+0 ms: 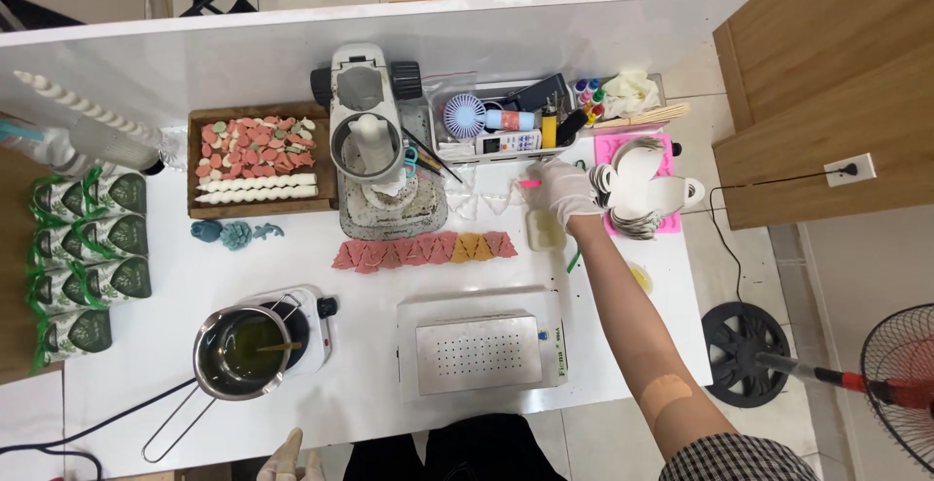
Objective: Preparing and manipulating candle wicks and wax components for production.
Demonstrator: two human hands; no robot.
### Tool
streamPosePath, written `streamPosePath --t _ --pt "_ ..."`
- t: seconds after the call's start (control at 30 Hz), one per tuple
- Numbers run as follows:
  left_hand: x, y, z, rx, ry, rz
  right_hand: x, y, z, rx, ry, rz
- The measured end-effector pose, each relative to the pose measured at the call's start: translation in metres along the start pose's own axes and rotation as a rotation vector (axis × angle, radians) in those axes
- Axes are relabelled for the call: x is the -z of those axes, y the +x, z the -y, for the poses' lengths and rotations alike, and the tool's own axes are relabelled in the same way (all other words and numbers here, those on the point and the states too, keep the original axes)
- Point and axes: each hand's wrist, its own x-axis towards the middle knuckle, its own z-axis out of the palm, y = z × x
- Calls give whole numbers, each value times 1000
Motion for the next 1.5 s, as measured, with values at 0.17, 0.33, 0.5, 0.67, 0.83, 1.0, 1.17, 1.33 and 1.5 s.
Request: streamPosePath --t 0.17,0.33,0.5,0.67,0.83,1.0,1.17,1.33,1.5 --pt "9 -11 -49 231 -102 -48 21 -16 2 -22 -27 -31" --pt "92 31 -182 577 -222 18 125 -85 120 -133 205 -303" --pt "186 63 -285 622 -1132 117 147 -186 273 146 972 -126" --pt "263 47 -311 344 -1594 -24 147 -279 411 265 914 269" --pt "256 1 -216 256 -1974 -296 114 -338 493 477 596 276" --pt "299 -45 -122 69 -2115 -399 88 -395 569 784 768 420" --pt "334 -120 -14 79 -2023 -555 70 -458 643 699 683 503" --pt "316 -179 93 378 -2036 -695 16 -500 685 646 677 673" --pt "300 -206 138 315 -2005 -771 -21 -520 714 863 484 599"
